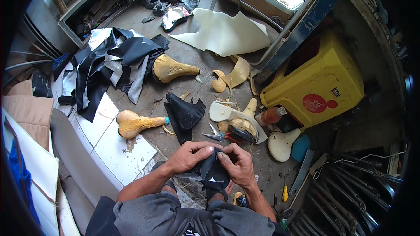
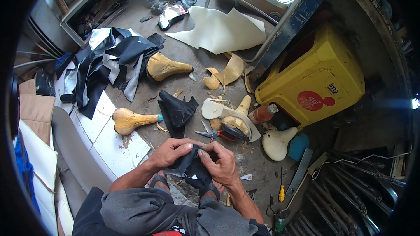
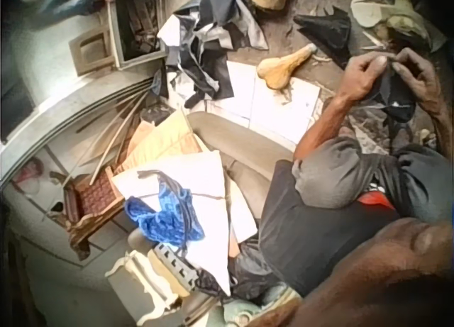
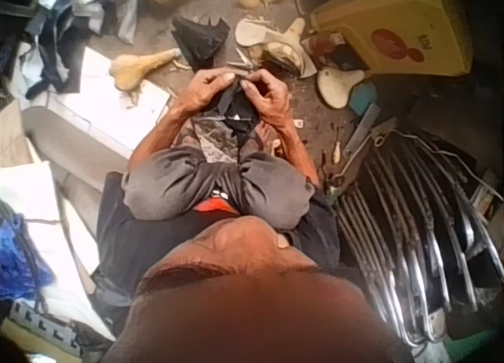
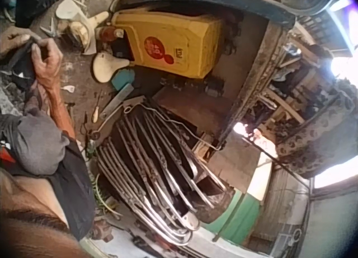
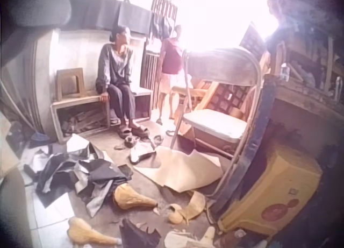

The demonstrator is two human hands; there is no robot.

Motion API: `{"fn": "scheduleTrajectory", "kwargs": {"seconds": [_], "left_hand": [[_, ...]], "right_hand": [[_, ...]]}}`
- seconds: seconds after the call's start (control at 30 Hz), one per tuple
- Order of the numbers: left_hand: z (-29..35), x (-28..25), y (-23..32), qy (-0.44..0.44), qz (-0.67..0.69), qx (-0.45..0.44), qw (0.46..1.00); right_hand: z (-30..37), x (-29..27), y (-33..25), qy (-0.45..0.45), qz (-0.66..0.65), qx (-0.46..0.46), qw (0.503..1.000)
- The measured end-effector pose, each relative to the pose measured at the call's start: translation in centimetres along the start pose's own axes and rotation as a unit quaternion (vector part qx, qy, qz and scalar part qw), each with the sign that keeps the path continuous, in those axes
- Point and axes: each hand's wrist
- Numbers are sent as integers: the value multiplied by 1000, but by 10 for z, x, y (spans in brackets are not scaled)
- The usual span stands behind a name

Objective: The person reupholsters a bicycle saddle by stretching black material over the frame and applying adhesive using a small brush, then trimming the excess material with shears.

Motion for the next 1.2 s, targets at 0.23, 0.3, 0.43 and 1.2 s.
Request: {"fn": "scheduleTrajectory", "kwargs": {"seconds": [0.23, 0.3, 0.43, 1.2], "left_hand": [[0, -3, -7, 14, -27, 21, 999], [-1, 5, -6, 33, -38, 40, 998], [-2, 12, -13, 83, -55, 101, 990], [-6, 0, -14, 53, 191, -57, 979]], "right_hand": [[-2, 4, -8, 11, 58, -31, 998], [-2, 5, -5, 40, 96, -78, 991], [-3, 5, -7, 53, 104, -81, 990], [-5, 5, -12, 66, 133, -105, 983]]}}
Point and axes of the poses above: each hand's wrist, its own z-axis away from the middle knuckle, its own x-axis out of the palm, y = z × x, and after that the axes turned 10 degrees about z, right-handed
